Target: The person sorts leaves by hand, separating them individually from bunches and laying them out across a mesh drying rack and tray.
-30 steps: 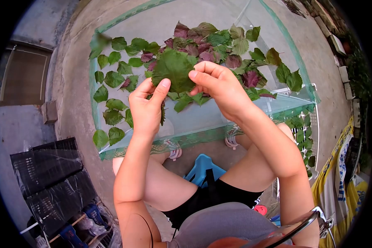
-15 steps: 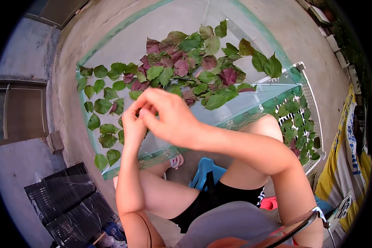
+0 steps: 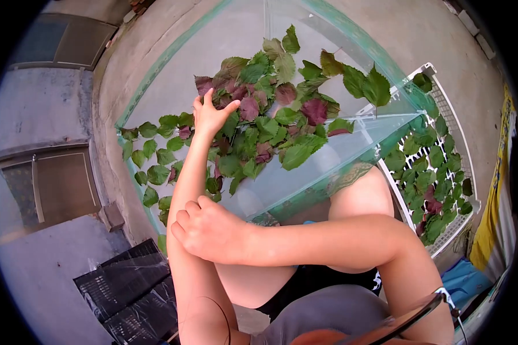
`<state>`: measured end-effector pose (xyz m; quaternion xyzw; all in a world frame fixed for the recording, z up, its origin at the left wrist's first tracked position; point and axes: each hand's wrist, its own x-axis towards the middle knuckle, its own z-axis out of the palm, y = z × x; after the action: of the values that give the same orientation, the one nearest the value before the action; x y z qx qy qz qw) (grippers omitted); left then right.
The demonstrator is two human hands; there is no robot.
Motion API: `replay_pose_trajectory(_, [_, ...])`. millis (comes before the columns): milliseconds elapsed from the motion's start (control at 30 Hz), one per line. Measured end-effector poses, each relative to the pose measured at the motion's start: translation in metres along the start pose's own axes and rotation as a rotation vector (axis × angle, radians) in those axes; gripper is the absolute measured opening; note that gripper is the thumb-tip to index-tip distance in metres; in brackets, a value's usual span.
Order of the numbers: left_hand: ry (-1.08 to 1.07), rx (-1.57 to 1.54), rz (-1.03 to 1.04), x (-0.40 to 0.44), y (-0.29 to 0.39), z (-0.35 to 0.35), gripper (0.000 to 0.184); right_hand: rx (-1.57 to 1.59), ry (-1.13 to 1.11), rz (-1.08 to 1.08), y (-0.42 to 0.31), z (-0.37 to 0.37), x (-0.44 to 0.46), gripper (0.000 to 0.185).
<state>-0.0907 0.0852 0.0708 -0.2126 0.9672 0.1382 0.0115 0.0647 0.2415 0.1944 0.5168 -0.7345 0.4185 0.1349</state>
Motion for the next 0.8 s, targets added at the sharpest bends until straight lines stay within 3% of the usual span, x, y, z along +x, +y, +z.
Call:
replay_pose_trajectory(33, [-0.011, 0.011, 0.013, 0.007, 0.006, 0.01, 0.093, 0.029, 0.001, 0.043, 0.003, 0.0, 0.002, 0.012])
replay_pose_trajectory(100, [-0.151, -0.153, -0.205, 0.018, 0.015, 0.029, 0.097, 0.056, 0.007, 0.1, 0.009, -0.003, 0.007, 0.012])
replay_pose_trajectory(200, [-0.229, 0.029, -0.191, 0.018, 0.027, 0.042, 0.093, 0.003, -0.025, 0.148, 0.009, -0.012, 0.009, 0.012])
replay_pose_trajectory(267, [-0.171, -0.053, -0.112, 0.033, 0.003, 0.062, 0.066, 0.0, -0.045, 0.14, 0.006, -0.014, 0.007, 0.012])
replay_pose_trajectory(333, [-0.242, -0.298, -0.014, 0.046, -0.02, 0.065, 0.051, -0.004, -0.053, 0.146, 0.005, -0.014, 0.005, 0.012])
replay_pose_trajectory(400, [-0.422, -0.978, -0.164, 0.033, 0.002, 0.029, 0.035, 0.001, -0.067, 0.151, 0.005, -0.015, 0.004, 0.012])
replay_pose_trajectory(467, [-0.499, -1.169, -0.346, 0.041, -0.002, 0.004, 0.033, -0.018, -0.067, 0.151, 0.007, -0.015, 0.003, 0.011])
replay_pose_trajectory(633, [-0.302, -1.142, -0.258, 0.056, -0.025, -0.017, 0.022, -0.034, -0.096, 0.15, 0.01, -0.015, 0.001, 0.01])
replay_pose_trajectory(733, [-0.287, -1.323, -0.258, 0.05, -0.016, -0.029, 0.023, -0.041, -0.109, 0.154, 0.011, -0.015, 0.0, 0.01])
replay_pose_trajectory(767, [-0.413, -1.454, -0.337, 0.055, -0.024, -0.033, 0.026, -0.052, -0.117, 0.154, 0.011, -0.015, 0.0, 0.01])
replay_pose_trajectory(800, [-0.386, -1.41, -0.326, 0.056, -0.025, -0.036, 0.033, -0.05, -0.117, 0.154, 0.011, -0.014, 0.0, 0.01])
